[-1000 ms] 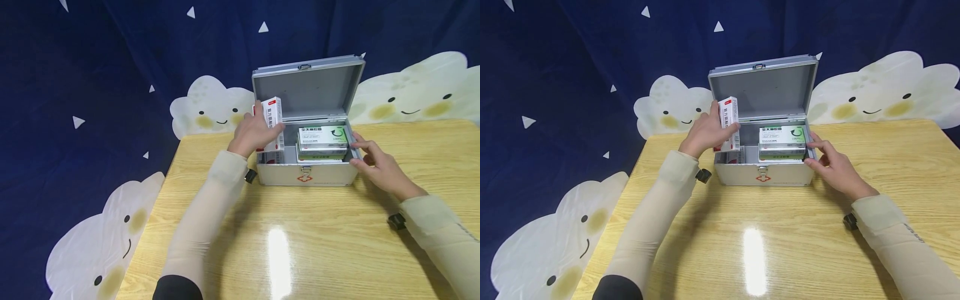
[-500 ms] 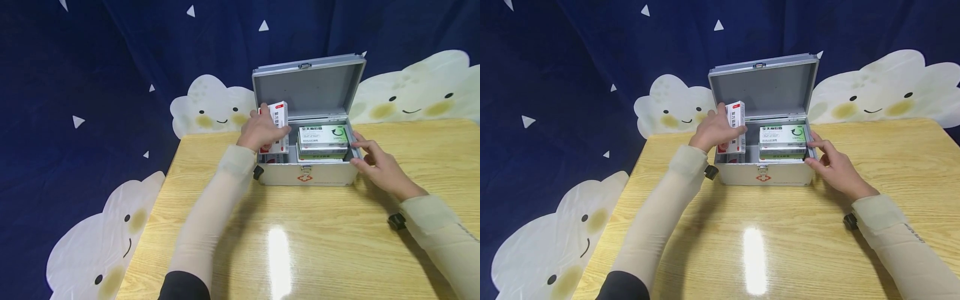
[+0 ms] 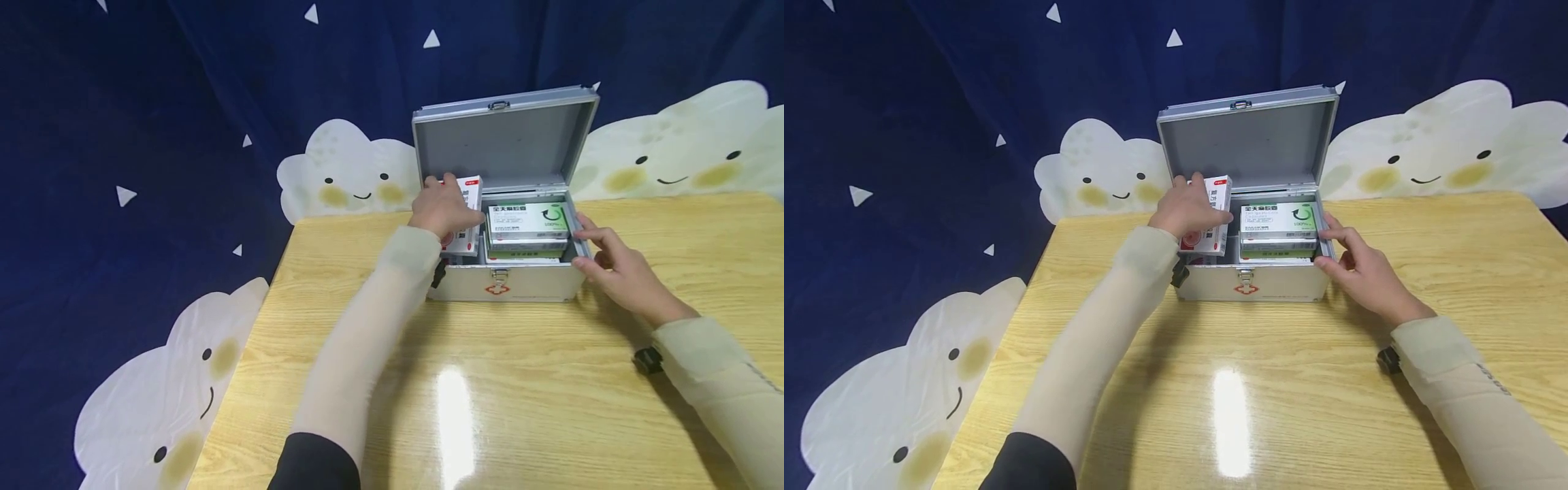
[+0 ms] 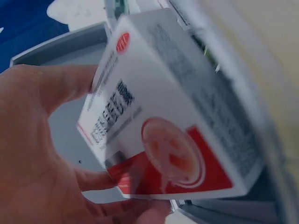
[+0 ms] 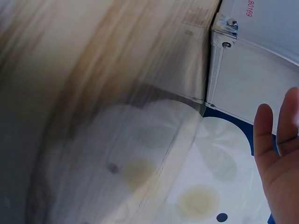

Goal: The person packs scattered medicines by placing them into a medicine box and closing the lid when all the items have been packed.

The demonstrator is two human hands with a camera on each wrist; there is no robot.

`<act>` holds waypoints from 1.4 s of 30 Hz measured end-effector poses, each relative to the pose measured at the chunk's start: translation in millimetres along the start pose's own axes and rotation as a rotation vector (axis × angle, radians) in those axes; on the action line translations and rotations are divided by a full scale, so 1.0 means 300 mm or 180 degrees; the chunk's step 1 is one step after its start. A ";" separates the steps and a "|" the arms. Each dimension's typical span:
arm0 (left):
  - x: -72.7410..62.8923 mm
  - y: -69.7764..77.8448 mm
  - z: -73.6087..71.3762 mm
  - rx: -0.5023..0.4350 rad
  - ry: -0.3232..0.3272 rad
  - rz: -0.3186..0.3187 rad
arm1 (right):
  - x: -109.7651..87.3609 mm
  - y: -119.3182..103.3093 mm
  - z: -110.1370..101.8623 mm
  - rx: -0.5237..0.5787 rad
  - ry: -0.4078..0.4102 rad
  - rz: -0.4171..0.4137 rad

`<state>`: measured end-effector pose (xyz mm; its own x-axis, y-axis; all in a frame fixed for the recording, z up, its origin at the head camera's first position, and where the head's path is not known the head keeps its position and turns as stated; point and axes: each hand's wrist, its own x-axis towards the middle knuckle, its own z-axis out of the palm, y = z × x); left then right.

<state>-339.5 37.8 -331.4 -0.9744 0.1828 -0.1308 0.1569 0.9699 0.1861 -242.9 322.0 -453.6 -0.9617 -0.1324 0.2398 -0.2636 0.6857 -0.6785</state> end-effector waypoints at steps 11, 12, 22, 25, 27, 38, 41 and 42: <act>0.029 0.059 -0.021 0.0362 -0.0228 -0.0242 | -0.005 0.012 -0.001 -0.0078 0.0036 0.0057; 0.025 0.063 -0.026 0.0408 -0.0280 -0.0277 | -0.006 0.013 0.000 -0.0071 0.0036 0.0061; 0.002 0.072 -0.053 0.0691 -0.0932 -0.0488 | -0.003 0.003 0.002 -0.0042 0.0070 0.0010; 0.007 0.078 -0.060 0.0717 -0.1020 -0.0531 | -0.002 -0.002 0.004 -0.0046 0.0063 0.0003; 0.013 0.084 -0.068 0.0696 -0.1032 -0.0595 | 0.000 -0.004 0.003 -0.0058 0.0039 0.0013; 0.017 0.112 -0.088 0.0709 -0.1094 -0.0618 | 0.001 -0.002 0.006 -0.0057 0.0034 0.0032; 0.016 0.119 -0.076 0.0701 -0.1005 -0.0704 | -0.001 0.001 0.005 -0.0027 0.0028 0.0052; 0.017 0.122 -0.071 0.0717 -0.0970 -0.0729 | -0.001 0.002 0.004 -0.0006 0.0020 0.0064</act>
<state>-342.1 70.8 -304.4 -0.9015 -0.0345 -0.4314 0.0067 0.9956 -0.0935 -242.8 321.6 -455.1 -0.9663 -0.1142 0.2307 -0.2442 0.6894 -0.6820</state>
